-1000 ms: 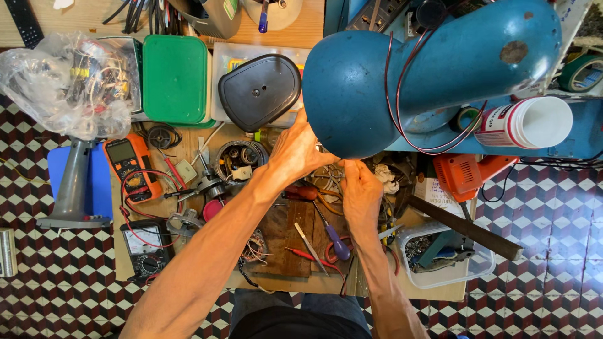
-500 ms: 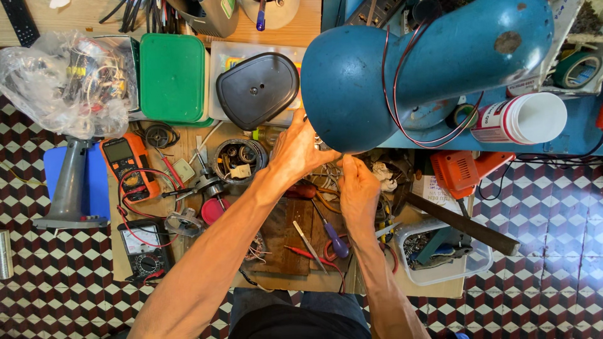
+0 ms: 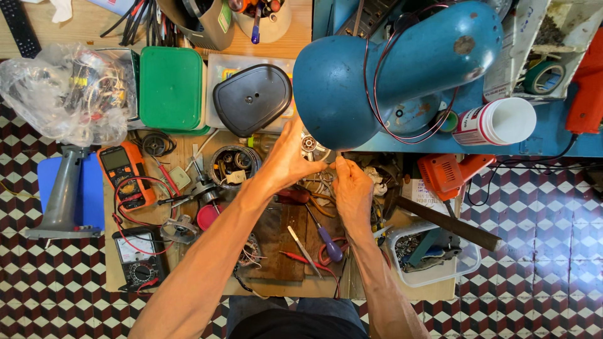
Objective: The person disassembles and reassembles small electrical components on a cluttered workbench. They use pliers and a screwdriver to manipulate wires and metal parts, then place the components under a blue lamp for closer inspection and adjustment.
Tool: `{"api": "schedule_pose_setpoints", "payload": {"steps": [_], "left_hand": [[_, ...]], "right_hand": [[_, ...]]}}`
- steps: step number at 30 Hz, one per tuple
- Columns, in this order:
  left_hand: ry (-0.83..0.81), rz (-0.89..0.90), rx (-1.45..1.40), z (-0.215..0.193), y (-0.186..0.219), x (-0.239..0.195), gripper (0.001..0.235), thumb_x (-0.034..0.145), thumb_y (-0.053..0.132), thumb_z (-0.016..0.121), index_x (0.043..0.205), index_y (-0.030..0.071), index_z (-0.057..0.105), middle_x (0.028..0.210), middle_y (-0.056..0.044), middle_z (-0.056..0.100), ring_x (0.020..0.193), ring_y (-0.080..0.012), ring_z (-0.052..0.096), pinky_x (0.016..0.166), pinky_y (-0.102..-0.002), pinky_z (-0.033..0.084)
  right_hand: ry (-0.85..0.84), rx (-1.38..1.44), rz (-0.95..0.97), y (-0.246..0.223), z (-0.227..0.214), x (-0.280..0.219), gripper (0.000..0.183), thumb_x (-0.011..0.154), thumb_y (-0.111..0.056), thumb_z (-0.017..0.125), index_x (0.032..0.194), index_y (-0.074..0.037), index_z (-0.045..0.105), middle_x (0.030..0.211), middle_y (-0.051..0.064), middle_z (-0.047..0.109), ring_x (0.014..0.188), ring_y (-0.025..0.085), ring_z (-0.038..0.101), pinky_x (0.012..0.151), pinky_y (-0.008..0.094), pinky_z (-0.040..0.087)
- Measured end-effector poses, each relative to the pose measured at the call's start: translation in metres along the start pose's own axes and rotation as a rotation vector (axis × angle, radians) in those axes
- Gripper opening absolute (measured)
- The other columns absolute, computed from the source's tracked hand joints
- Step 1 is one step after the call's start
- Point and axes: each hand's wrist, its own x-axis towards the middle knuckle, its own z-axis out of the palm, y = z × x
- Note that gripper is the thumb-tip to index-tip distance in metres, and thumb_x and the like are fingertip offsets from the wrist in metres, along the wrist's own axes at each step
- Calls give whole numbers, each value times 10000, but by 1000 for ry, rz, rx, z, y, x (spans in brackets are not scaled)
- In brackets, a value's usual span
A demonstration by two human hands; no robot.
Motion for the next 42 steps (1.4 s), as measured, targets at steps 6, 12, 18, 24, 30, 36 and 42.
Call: {"api": "schedule_pose_setpoints", "payload": {"steps": [6, 12, 18, 24, 30, 36, 42], "left_hand": [[-59, 75, 47, -5, -8, -1, 1029, 633, 131, 941, 1509, 103, 402, 1496, -220, 466, 1399, -386, 472, 1138, -442, 430], [-13, 41, 69, 2, -6, -3, 838, 696, 150, 921, 1432, 106, 521, 1409, -188, 529, 1308, -348, 571, 1070, -413, 498], [66, -17, 27, 14, -6, -12, 817, 742, 166, 895, 1454, 103, 499, 1348, -175, 541, 1206, -310, 641, 988, -385, 554], [96, 15, -22, 15, -7, -13, 838, 745, 143, 887, 1472, 98, 473, 1336, -183, 525, 1190, -316, 641, 974, -379, 564], [139, 3, 23, 22, -7, -14, 862, 729, 149, 900, 1469, 94, 463, 1343, -187, 514, 1180, -330, 642, 962, -401, 564], [160, -15, 91, 28, -10, -16, 847, 752, 162, 897, 1477, 114, 462, 1366, -196, 515, 1173, -350, 653, 953, -414, 575], [160, -21, 66, 28, -16, -17, 911, 756, 172, 891, 1524, 133, 403, 1364, -207, 505, 1155, -353, 661, 928, -415, 587]], "right_hand": [[-17, 0, -32, 7, -3, 6, 358, 1045, -312, 576, 934, -1, 714, 551, -48, 427, 473, 43, 368, 430, 257, 261], [5, 23, 25, 7, -6, -1, 340, 1040, -309, 584, 957, -11, 724, 566, -58, 402, 488, 38, 351, 437, 254, 248], [31, -48, -25, 6, -1, -4, 347, 1039, -312, 564, 981, -18, 738, 565, -56, 423, 494, 37, 368, 437, 255, 280], [45, -30, 18, 2, 1, -5, 342, 1031, -302, 579, 963, -2, 728, 582, -53, 462, 507, 40, 392, 450, 257, 301], [59, -42, 35, 6, 2, -3, 346, 1034, -308, 578, 931, -5, 712, 567, -37, 433, 503, 52, 382, 449, 260, 288], [76, -136, -68, 6, 0, -7, 333, 1037, -300, 564, 950, -10, 704, 597, -48, 495, 530, 48, 434, 464, 256, 364], [73, -148, -15, 3, 3, -9, 360, 1047, -306, 564, 932, 11, 689, 628, -3, 507, 556, 72, 447, 490, 281, 383]]}}
